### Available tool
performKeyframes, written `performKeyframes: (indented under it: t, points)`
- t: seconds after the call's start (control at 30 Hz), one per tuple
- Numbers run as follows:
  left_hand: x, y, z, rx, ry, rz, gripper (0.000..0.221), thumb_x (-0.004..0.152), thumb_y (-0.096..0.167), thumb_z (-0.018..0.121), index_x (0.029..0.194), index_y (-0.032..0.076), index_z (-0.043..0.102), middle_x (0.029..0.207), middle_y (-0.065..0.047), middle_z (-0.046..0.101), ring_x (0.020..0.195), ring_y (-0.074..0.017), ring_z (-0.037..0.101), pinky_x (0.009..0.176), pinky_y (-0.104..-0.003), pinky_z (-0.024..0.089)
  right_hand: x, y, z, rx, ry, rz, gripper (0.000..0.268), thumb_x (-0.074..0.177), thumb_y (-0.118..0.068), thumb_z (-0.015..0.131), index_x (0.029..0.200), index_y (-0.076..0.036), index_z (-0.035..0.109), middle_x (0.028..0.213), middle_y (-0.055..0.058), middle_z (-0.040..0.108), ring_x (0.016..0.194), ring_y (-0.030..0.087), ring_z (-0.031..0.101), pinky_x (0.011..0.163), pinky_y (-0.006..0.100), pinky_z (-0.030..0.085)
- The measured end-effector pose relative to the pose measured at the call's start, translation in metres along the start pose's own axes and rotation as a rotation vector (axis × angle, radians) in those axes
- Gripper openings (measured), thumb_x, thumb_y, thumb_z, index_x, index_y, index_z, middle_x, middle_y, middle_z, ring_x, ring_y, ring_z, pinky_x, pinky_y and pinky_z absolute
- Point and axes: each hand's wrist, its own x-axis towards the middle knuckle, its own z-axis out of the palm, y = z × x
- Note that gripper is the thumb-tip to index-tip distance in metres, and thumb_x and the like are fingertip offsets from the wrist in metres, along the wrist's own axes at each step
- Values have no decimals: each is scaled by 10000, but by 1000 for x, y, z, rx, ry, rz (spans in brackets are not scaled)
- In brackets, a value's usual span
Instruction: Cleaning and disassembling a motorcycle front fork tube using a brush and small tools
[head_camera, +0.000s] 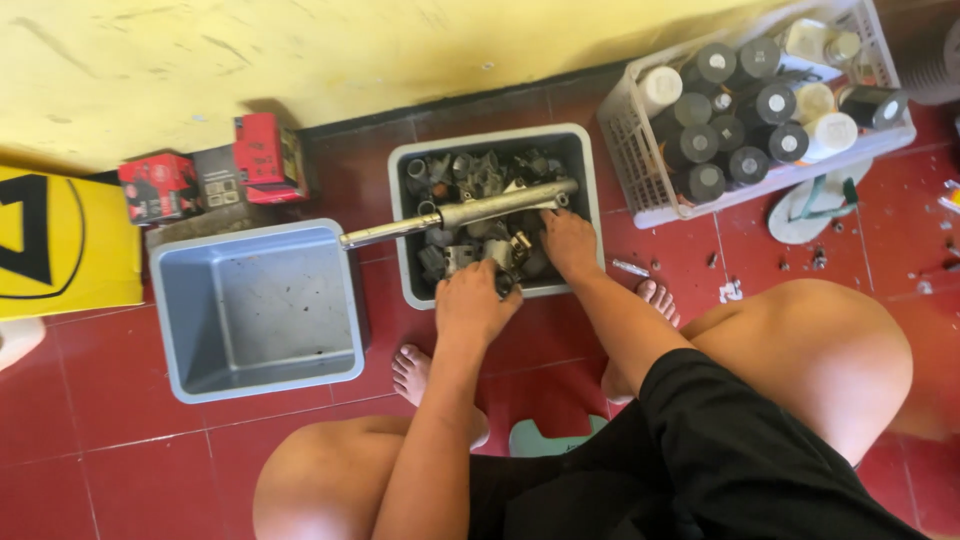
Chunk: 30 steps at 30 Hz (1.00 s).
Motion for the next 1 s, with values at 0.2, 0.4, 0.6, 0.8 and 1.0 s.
performKeyframes:
  t: [0.2,0.4,0.6,0.8,1.0]
  points:
    - [1,-17,8,52,67,-28,519,878,532,619,1237,157,652,1196,-78,722,1175,-287,682,974,-487,497,-25,-13,-64,388,157,31,378,920,-340,712,1203,-88,716,1085,169,721,1022,365,727,863,462,577]
    - [15,-34,4,25,32,-86,525,875,487,643,1279,152,666,1248,-81,725,1188,-293,690,1000,-497,483,-48,-25,-135,1006,-6,294,737,883,-394,699,1448,49,532,1430,326,541,1393,453,488,1151,553,398]
    - [15,-35,11,0,31,-98,539,886,484,634,1303,142,663,1247,-89,729,1187,-285,693,1000,-491,478,-54,-13,-139,988,-33,118,457,927,-390,685,1283,-102,686,1234,238,685,1263,440,607,1037,568,485]
    - [14,-33,10,2,3,-84,530,901,456,634,1334,150,641,1255,-83,721,1212,-278,676,1033,-490,457,-61,-46,-108,608,-237,27,930,911,-400,708,1596,3,226,1298,430,601,1268,545,579,1074,655,451]
    - [12,-44,10,-16,-54,-121,573,916,448,614,1403,146,598,1289,-85,714,1234,-274,668,1042,-486,457,-64,-33,-26,322,-162,77,546,956,-226,642,1429,20,526,1311,281,633,1251,455,615,1008,582,526]
